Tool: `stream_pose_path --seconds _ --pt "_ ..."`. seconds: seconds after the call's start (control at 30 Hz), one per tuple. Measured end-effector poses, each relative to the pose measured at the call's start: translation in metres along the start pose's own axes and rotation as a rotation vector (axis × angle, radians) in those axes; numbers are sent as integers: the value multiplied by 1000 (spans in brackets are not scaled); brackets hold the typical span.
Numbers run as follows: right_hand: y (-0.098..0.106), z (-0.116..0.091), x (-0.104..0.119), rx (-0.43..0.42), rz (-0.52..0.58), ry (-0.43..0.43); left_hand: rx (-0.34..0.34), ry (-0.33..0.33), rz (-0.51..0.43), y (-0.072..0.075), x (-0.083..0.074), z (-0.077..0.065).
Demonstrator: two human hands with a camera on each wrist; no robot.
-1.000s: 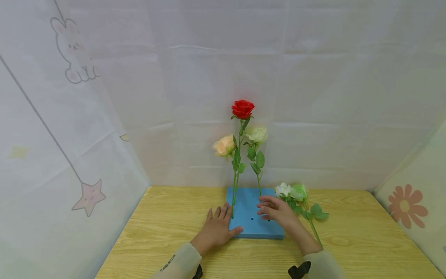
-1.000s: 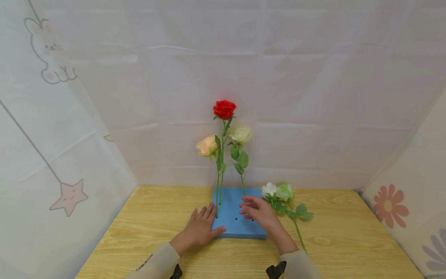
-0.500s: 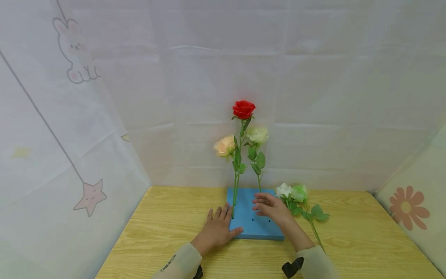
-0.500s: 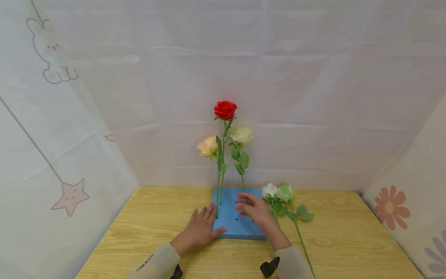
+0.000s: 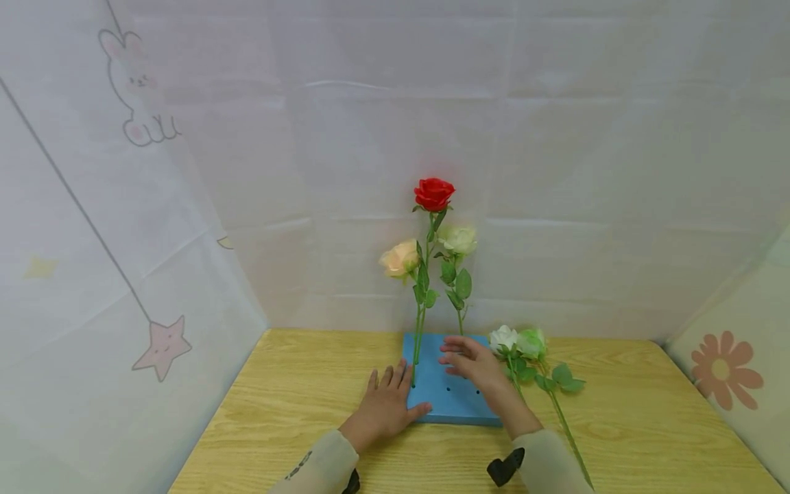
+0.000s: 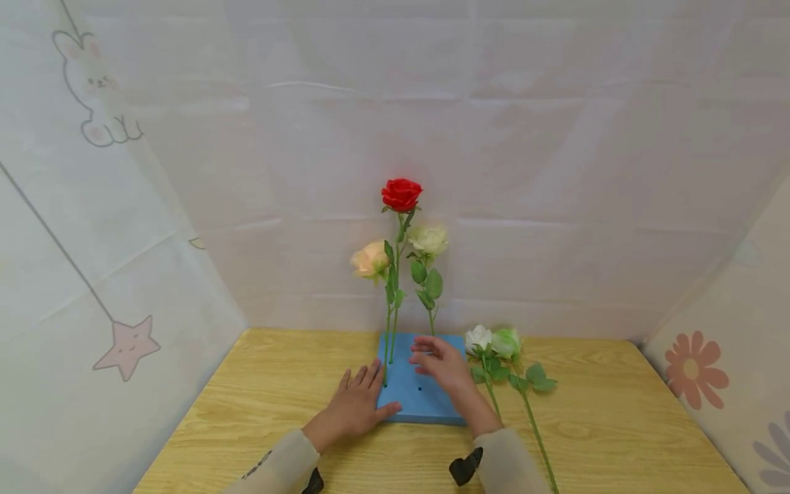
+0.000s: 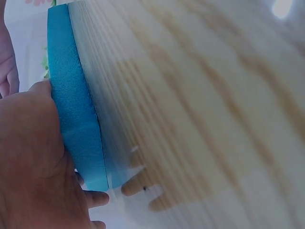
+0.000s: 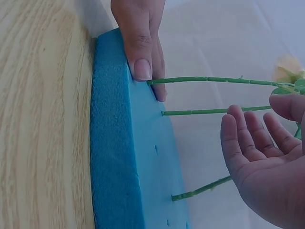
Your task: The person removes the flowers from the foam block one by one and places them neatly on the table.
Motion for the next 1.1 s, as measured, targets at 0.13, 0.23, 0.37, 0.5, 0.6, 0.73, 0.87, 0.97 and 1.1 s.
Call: stream_pose_path --seconds 0.13,0.23,0.37,0.5,0.6,0.73,0.87,0.97,1.1 --pt "-5 4 0 -1 14 9 3 0 1 -1 1 1" --pt "-9 8 -1 -3 29 17 0 -2 1 -1 1 1" --pt "-12 12 -2 -9 39 24 0 -4 4 -2 1 2" --pt "-16 15 -2 -6 46 23 2 -4 11 -4 2 3" --pt "-20 17 -1 0 52 26 0 -5 15 -5 2 4" --pt "-23 20 0 3 51 22 -1 -5 20 -3 1 3" --pt "-26 22 -1 3 50 15 0 -2 23 -1 0 1" --pt "-27 25 -3 0 56 10 2 -2 21 0 0 1" --pt "-30 28 -5 -3 51 4 3 -2 17 1 -1 0"
Point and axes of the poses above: each hand's wrist, its own z-axis towards the middle knuckle, its own y-axis out of the back of the hand, x = y × z, the point moved 10 cm from there along z, towards the middle knuckle, and after that the axes turned 3 degrees about y, right-handed, at the moved point
